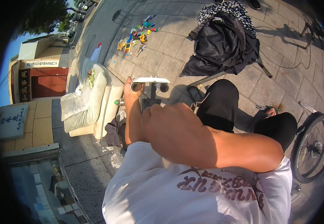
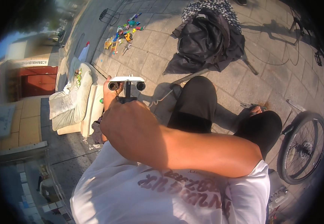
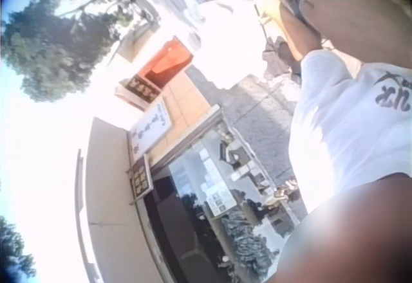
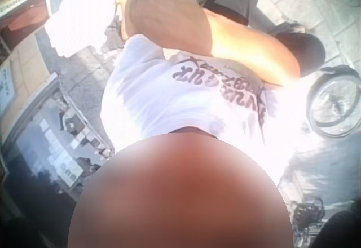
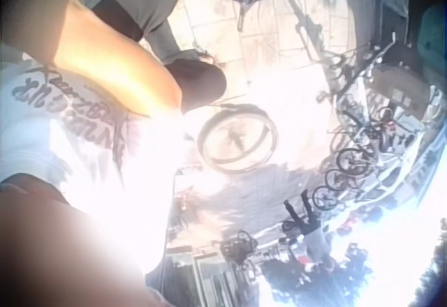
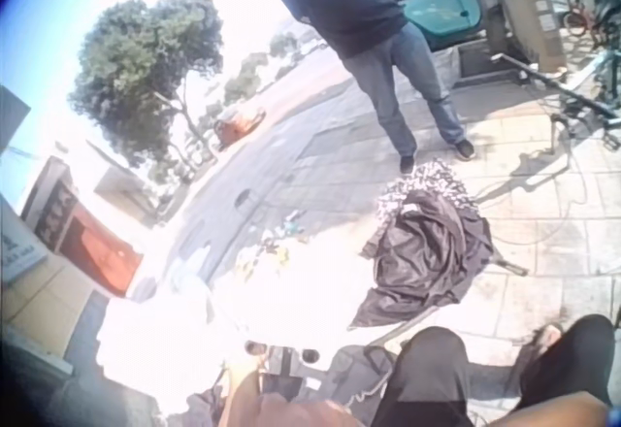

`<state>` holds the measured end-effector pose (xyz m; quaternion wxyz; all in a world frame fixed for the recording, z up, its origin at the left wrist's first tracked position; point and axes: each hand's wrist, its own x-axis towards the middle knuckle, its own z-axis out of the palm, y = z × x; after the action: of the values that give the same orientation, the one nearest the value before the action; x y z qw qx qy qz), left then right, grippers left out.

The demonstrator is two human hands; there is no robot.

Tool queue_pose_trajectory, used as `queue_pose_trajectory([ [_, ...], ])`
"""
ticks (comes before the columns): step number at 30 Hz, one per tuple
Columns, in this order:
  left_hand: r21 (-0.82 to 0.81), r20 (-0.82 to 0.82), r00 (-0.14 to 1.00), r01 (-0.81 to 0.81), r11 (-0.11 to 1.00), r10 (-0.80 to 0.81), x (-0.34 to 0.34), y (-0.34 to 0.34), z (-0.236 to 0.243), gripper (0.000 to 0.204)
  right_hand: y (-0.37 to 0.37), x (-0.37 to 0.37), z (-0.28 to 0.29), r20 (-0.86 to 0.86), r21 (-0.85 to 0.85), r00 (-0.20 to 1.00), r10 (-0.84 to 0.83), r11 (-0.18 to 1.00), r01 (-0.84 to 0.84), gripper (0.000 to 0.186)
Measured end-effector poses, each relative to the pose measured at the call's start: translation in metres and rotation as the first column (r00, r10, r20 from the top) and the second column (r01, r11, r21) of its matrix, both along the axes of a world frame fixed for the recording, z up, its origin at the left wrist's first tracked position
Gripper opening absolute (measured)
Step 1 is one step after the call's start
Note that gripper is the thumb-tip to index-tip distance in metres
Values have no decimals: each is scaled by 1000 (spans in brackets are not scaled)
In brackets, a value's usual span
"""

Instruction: The person sits on the ground and works on a white bicycle fork, using a small metal tool to adjust or clean the internal components. They repeatedly insert and remove the tool, occasionally using pliers to manipulate a small part, and inspect the fork throughout the process.

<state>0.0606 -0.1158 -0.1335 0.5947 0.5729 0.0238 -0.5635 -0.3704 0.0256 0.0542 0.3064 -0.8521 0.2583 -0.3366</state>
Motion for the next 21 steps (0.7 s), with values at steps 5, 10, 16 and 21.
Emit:
queue_pose_trajectory([
  [5,-30,-40,999,-34,999,33,3,-1,-6,42,-1,10,-5,-26,-77,999,-29,997,27,9],
  [10,-5,9,995,-100,995,100,-3,-4,-9,38,-1,17,-8,-33,-67,999,-30,997,28,8],
  [16,10,-31,991,-129,992,129,-1,-5,-13,34,-3,20,-9,-92,-61,996,16,998,-22,9],
  [21,18,-27,990,-135,991,135,-2,-4,-13,35,-3,22,-9,-127,-71,992,3,997,-13,8],
])
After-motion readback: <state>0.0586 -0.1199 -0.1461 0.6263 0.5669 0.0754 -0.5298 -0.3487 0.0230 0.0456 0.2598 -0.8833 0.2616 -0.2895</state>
